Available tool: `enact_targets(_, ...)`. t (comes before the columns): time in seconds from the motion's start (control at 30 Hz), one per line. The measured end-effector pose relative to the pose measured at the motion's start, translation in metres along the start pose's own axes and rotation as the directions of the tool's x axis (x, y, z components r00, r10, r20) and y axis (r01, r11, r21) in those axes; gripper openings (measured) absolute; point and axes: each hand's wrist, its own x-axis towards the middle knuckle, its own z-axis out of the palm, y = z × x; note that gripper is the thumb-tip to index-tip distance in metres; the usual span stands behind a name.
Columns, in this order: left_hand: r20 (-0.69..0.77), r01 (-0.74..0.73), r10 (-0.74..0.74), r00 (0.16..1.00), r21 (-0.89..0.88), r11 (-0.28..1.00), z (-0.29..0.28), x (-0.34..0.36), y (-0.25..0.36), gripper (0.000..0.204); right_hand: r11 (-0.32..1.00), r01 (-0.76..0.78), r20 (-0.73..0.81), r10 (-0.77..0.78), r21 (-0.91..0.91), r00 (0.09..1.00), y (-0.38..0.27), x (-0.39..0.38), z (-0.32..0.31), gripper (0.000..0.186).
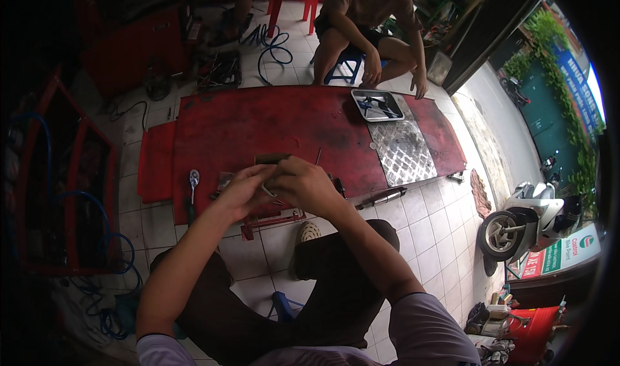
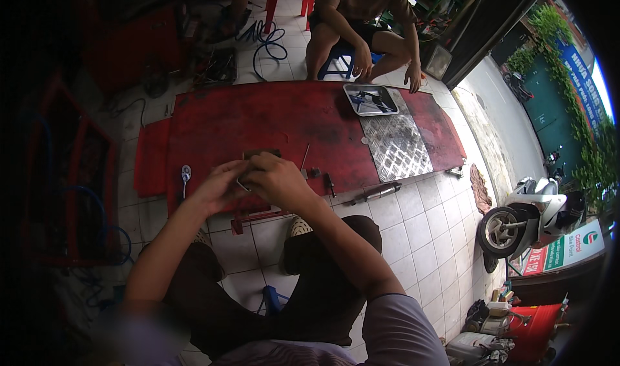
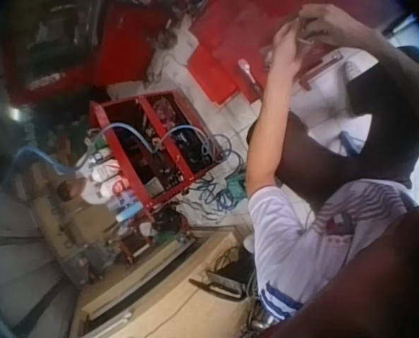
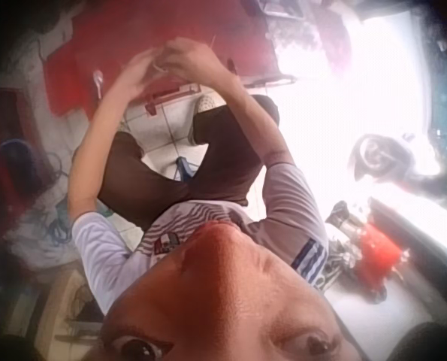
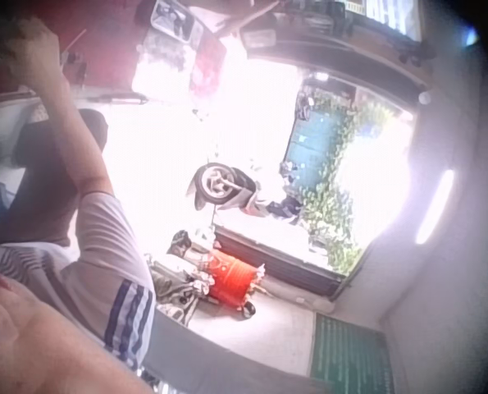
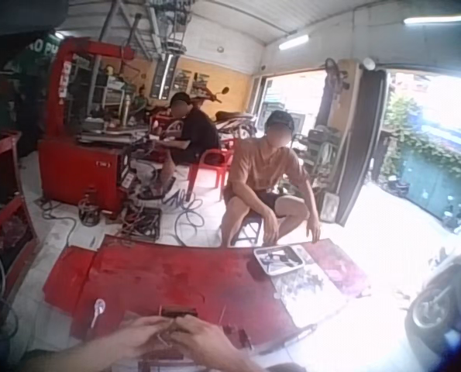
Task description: The person assembles an electrical switch component by hand on a red workbench, inserting a internal metal and plastic parts into the housing, then uses a screwdriver to secure a screw into the side of the switch box.
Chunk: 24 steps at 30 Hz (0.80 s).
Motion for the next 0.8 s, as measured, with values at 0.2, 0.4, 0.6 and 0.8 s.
enact_targets(0.2,-0.01,0.001,-0.001,1.0,0.003,1.0,0.001,-0.003,0.003,0.025,1.0,0.014,0.023,-0.014,-0.006,1.0,0.001,0.002,0.0,0.016)
enact_targets(0.4,-0.02,0.009,-0.01,1.0,-0.009,1.0,-0.015,-0.018,-0.003,0.026,0.999,0.02,0.013,-0.021,0.04,1.0,-0.008,-0.002,0.023,0.017)
enact_targets(0.6,0.002,-0.006,0.006,1.0,-0.022,1.0,-0.024,-0.01,-0.005,0.027,0.992,0.024,-0.026,-0.021,0.12,0.999,-0.007,0.006,0.022,0.014)
enact_targets(0.8,0.018,-0.015,0.014,1.0,0.026,1.0,-0.019,-0.009,0.0,0.029,0.997,0.02,0.022,-0.022,0.076,1.0,-0.005,0.005,0.02,0.015)
